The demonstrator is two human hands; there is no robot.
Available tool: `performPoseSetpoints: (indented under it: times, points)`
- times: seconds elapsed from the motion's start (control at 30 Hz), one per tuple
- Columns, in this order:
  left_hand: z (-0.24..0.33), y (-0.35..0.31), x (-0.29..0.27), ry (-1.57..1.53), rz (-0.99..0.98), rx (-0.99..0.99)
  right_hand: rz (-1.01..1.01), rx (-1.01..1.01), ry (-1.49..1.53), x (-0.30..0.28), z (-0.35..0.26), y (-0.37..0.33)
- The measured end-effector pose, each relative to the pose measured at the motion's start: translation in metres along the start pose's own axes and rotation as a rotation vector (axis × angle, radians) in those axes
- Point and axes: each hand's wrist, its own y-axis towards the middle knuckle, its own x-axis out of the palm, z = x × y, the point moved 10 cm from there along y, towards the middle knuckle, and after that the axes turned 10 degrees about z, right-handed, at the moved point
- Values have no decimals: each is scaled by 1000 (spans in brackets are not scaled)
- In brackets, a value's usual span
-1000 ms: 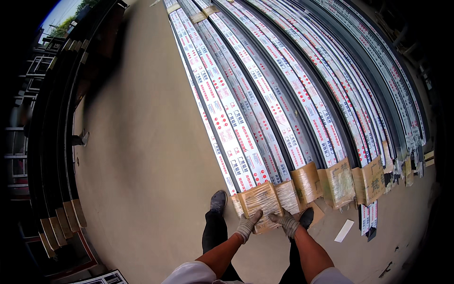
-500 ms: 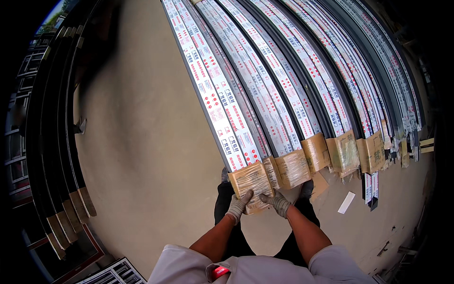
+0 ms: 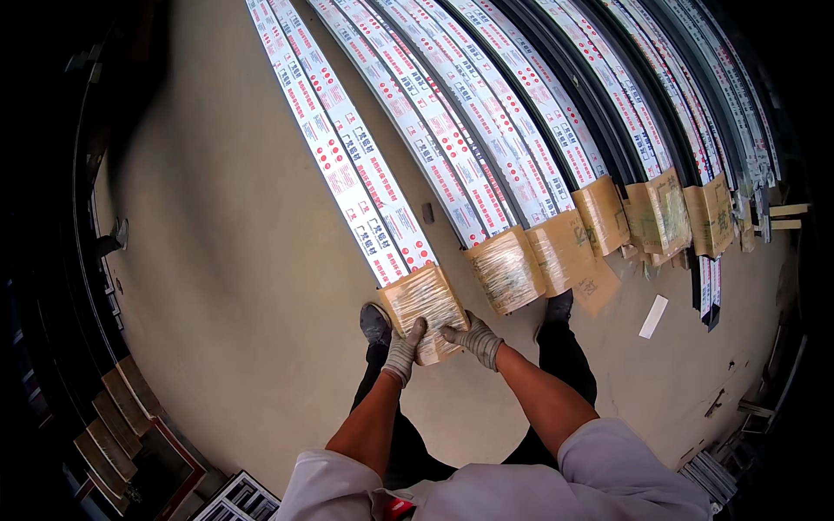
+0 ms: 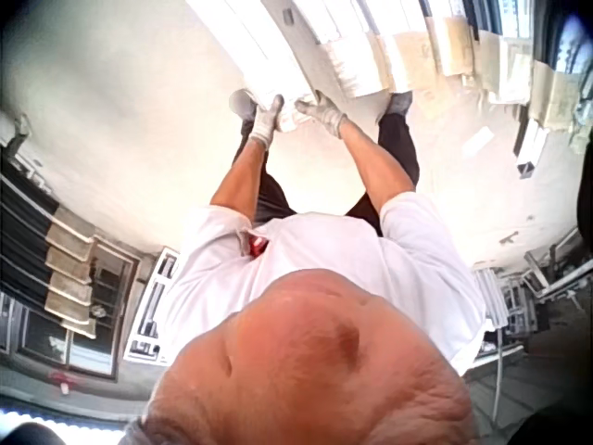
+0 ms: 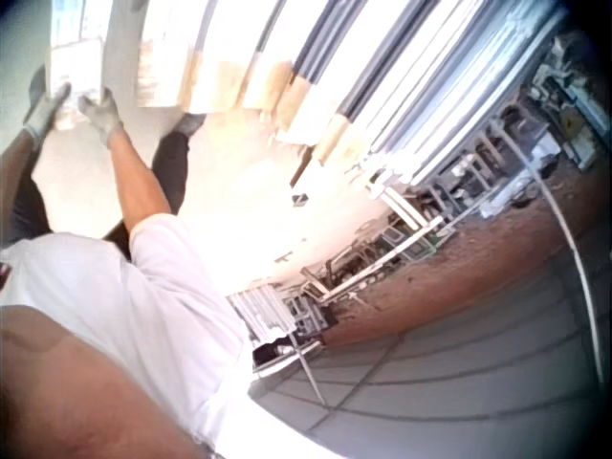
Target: The person repeatedly picks up bundles of long metal profiles and places them onto a growing stack. The person wears gloves and handles the profiles by hand, coordinating with another worker who assists at the far end of the bundles.
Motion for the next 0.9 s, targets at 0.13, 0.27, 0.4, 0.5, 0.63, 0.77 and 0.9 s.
performPoseSetpoints:
  times: [0.13,0.27,0.4,0.5,0.63,0.77,0.9]
  points:
    - [-21,36,-15,-7,49,-24,87,-58,-26,1,7,26]
    - [-35,56,-22,-10,53,-76,4,18,8,10,23,46]
    - [-38,70,-25,-11,12,-67,-1,30,42,20,27,54]
    - [-43,78,-36,-24,38,-17,-23,28,45,29,36,64]
    - [-56,93,-51,-38,43,1,-63,24,38,39,43,74]
    - [-60,99,-59,-88,97,55,-51,48,39,40,52,79]
    - [-55,91,-51,-100,82,14,-32,53,28,35,54,79]
